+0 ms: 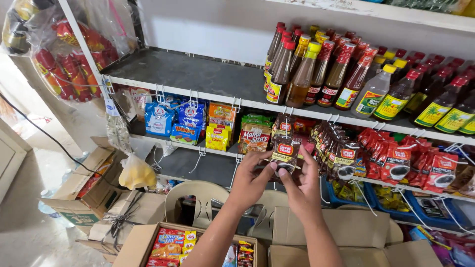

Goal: Restocking and organizing various food packets and products onto grocery store shelves from a cardboard box.

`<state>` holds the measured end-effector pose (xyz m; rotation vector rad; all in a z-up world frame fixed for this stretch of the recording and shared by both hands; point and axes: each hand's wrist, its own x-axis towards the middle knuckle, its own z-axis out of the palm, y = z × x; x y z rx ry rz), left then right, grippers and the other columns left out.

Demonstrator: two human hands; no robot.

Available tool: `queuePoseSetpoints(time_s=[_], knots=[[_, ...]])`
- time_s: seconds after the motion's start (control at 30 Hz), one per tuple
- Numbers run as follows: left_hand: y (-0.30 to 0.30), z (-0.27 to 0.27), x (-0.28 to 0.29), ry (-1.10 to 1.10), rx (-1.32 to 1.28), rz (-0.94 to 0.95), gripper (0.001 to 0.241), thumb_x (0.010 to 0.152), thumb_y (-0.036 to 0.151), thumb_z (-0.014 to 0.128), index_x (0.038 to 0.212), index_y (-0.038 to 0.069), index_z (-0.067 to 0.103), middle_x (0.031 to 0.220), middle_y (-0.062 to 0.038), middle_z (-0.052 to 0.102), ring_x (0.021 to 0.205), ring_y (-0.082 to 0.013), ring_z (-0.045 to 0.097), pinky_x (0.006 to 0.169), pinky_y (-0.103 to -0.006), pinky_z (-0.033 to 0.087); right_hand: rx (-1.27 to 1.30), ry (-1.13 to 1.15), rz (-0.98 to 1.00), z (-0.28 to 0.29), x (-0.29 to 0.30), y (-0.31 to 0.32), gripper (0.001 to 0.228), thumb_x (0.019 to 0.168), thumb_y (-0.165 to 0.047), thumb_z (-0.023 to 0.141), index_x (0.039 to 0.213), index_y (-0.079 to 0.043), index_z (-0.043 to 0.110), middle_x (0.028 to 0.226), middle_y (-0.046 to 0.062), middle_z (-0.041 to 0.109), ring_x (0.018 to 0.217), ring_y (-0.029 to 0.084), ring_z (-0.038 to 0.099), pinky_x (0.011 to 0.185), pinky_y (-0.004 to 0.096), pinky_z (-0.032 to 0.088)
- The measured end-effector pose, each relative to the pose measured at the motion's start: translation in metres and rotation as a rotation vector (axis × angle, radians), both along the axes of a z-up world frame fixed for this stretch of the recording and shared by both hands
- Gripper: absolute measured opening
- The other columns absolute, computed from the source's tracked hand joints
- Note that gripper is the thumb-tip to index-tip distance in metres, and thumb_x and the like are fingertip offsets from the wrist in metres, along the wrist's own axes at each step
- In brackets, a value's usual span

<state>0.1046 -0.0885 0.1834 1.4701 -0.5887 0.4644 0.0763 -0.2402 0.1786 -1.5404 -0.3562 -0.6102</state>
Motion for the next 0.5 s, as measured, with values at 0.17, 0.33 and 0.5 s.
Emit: queuePoseSetpoints(time_s=[0.17, 0.33, 0.5], knots=[[-0.008, -0.01, 0.013, 0.024, -0.037, -0.038, 0.03, 0.095, 0.008, 0.071, 0.124, 0.002, 0.069, 0.109, -0.009, 0.065, 0.096, -0.0177, 0.066, 0.084, -0.0294, 0.055, -0.021, 0.022, -0.016, -0.005, 0.01, -0.006, 0.074, 0.094, -0.008, 0.068, 0.157, -0.005, 0.03, 0.142, 0.015, 0.057, 0.123, 0.02, 0.06, 0.103, 0.035, 0.051], [-0.009, -0.014, 0.016, 0.066, -0.063, -0.056, 0.03, 0.095, 0.009, 0.071, 0.124, 0.002, 0.069, 0.108, -0.008, 0.065, 0.094, -0.0157, 0.067, 0.083, -0.0277, 0.056, -0.028, 0.02, -0.001, -0.006, 0.014, -0.007, 0.076, 0.094, -0.009, 0.069, 0.158, -0.006, 0.029, 0.146, 0.015, 0.053, 0.125, 0.02, 0.058, 0.103, 0.035, 0.05], [-0.009, -0.009, 0.016, 0.117, -0.064, -0.079, 0.03, 0.095, 0.009, 0.07, 0.124, 0.002, 0.069, 0.111, -0.008, 0.065, 0.095, -0.0151, 0.068, 0.082, -0.0276, 0.058, -0.036, 0.03, 0.004, -0.009, 0.017, -0.008, 0.075, 0.094, -0.009, 0.068, 0.158, -0.007, 0.028, 0.149, 0.016, 0.051, 0.125, 0.02, 0.057, 0.102, 0.034, 0.05]])
